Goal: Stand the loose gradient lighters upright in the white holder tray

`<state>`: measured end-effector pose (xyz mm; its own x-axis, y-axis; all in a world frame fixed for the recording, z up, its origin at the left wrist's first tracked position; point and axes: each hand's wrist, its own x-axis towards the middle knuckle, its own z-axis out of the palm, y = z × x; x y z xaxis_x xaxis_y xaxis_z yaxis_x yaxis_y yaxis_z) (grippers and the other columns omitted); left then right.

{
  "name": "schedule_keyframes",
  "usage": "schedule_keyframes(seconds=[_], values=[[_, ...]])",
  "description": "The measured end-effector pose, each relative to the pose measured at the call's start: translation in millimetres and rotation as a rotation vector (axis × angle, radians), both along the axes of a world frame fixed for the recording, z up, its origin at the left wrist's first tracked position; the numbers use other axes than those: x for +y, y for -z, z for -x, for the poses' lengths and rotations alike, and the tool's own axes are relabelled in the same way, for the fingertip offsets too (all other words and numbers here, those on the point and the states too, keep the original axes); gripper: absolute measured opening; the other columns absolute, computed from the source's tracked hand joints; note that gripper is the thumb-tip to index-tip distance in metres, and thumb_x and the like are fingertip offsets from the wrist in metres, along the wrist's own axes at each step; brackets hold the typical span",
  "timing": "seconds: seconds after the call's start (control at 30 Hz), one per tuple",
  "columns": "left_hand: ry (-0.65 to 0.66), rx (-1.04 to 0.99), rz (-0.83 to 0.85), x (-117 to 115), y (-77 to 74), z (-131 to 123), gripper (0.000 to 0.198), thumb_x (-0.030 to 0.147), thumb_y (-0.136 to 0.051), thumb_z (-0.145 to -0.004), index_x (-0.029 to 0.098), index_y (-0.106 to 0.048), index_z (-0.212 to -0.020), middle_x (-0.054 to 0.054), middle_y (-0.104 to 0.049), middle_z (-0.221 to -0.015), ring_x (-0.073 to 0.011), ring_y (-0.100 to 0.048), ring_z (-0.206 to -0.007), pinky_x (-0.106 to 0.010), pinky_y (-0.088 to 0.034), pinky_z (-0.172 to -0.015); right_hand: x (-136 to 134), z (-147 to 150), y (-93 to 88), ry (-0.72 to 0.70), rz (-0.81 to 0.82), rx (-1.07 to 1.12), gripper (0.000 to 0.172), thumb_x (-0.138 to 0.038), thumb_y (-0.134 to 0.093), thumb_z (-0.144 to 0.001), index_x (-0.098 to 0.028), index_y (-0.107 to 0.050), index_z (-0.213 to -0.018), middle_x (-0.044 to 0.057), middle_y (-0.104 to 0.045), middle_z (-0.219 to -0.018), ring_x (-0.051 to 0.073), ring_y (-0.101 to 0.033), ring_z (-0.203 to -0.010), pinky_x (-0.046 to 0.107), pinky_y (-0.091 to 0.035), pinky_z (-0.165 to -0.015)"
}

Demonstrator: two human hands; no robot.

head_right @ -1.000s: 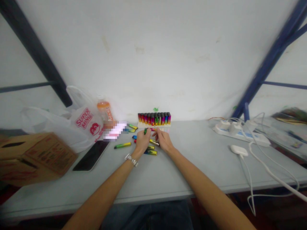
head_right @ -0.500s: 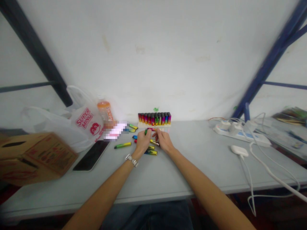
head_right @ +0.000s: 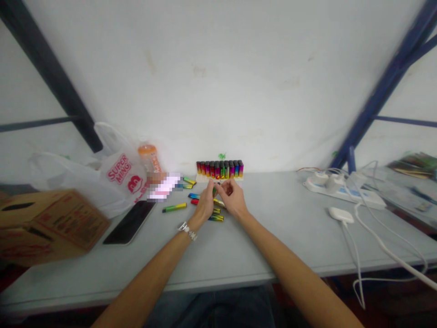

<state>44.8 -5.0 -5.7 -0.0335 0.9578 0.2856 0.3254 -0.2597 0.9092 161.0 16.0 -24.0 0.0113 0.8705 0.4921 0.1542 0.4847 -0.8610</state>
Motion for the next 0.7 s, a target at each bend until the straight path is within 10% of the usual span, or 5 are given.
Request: schedule_keyframes(seconds=[0.43, 0.7], values=[[0.09, 0.288, -0.107, 6, 16.0, 0, 0.049, 0.042, -0.022, -0.104, 0.02, -0.056, -0.131, -0.01, -0.062, -0.118, -0.0216, -0.051, -0.123, -0.037, -0.038, -0.11, 13, -22, -10.9, -0.156, 0.309, 0.329, 0.046, -0.043, -0.084, -0.058, -0.016, -0.066, -0.089, 0.003, -0.069, -0.074, 0.013, -0.062, -0.057, 0.031, -0.056, -0.06], [-0.029, 0.612, -0.283, 41, -1.5, 24, 0.025, 0.017, -0.045, -0.095, 0.013, -0.066, -0.107, -0.012, -0.061, -0.111, -0.0237, -0.053, -0.113, -0.038, -0.041, -0.107, 57, -73, -38.1, 0.028, 0.015, -0.081, 0.029, -0.036, -0.072, -0.073, -0.015, -0.073, -0.092, 0.005, -0.071, -0.073, 0.018, -0.065, -0.065, 0.035, -0.055, -0.069]])
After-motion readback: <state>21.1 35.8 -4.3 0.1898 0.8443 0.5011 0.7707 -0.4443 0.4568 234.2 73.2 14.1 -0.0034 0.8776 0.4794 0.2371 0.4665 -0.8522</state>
